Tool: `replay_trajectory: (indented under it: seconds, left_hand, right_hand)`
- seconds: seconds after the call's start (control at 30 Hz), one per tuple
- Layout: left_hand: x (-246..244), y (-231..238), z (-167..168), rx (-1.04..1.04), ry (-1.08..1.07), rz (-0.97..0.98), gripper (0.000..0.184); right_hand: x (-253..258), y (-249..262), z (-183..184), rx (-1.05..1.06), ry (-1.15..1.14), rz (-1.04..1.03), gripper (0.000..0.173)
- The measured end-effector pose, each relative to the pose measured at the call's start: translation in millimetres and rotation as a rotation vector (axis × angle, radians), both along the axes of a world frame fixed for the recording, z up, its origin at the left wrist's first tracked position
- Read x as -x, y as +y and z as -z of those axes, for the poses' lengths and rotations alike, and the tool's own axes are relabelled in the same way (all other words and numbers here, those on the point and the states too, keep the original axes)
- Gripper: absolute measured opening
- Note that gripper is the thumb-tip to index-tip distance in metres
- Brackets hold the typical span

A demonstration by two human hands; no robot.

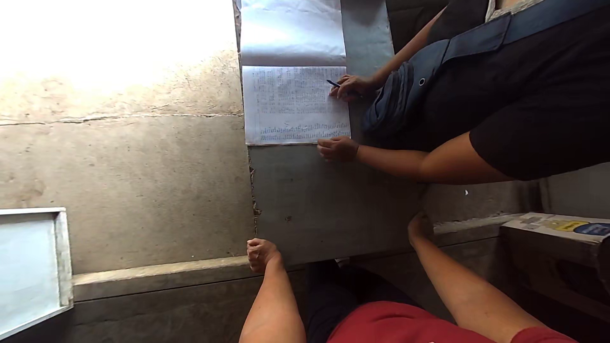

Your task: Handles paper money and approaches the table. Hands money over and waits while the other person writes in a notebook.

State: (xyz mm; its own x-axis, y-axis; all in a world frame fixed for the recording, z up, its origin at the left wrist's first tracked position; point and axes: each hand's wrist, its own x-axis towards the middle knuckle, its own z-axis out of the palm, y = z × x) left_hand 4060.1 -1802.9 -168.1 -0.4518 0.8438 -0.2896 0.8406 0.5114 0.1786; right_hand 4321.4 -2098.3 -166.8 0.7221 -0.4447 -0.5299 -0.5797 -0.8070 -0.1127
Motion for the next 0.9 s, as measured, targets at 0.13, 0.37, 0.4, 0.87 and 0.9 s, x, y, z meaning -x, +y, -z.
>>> replay_trajectory:
  seconds: [0.13, 0.37, 0.4, 0.87, 0.9]
  left_hand:
    - [0, -1, -2, 0.011, -0.006, 0.014, 0.057]
    - [-1, 0, -3, 0.009, -0.002, -0.009, 0.057]
    - [-1, 0, -2, 0.007, -0.004, -0.008, 0.057]
    - [-1, 0, -2, 0.021, 0.009, 0.002, 0.057]
    - [0, 0, -1, 0.019, 0.008, 0.002, 0.058]
  right_hand:
    - [1, -2, 1, -0.022, -0.030, -0.014, 0.072]
    - [1, 0, -1, 0.010, -0.009, -0.002, 0.074]
    - [1, 0, -2, 0.011, -0.002, -0.003, 0.074]
    - [13, 7, -5, 0.084, -0.129, -0.072, 0.073]
    - [33, 21, -25, 0.161, -0.336, -0.203, 0.071]
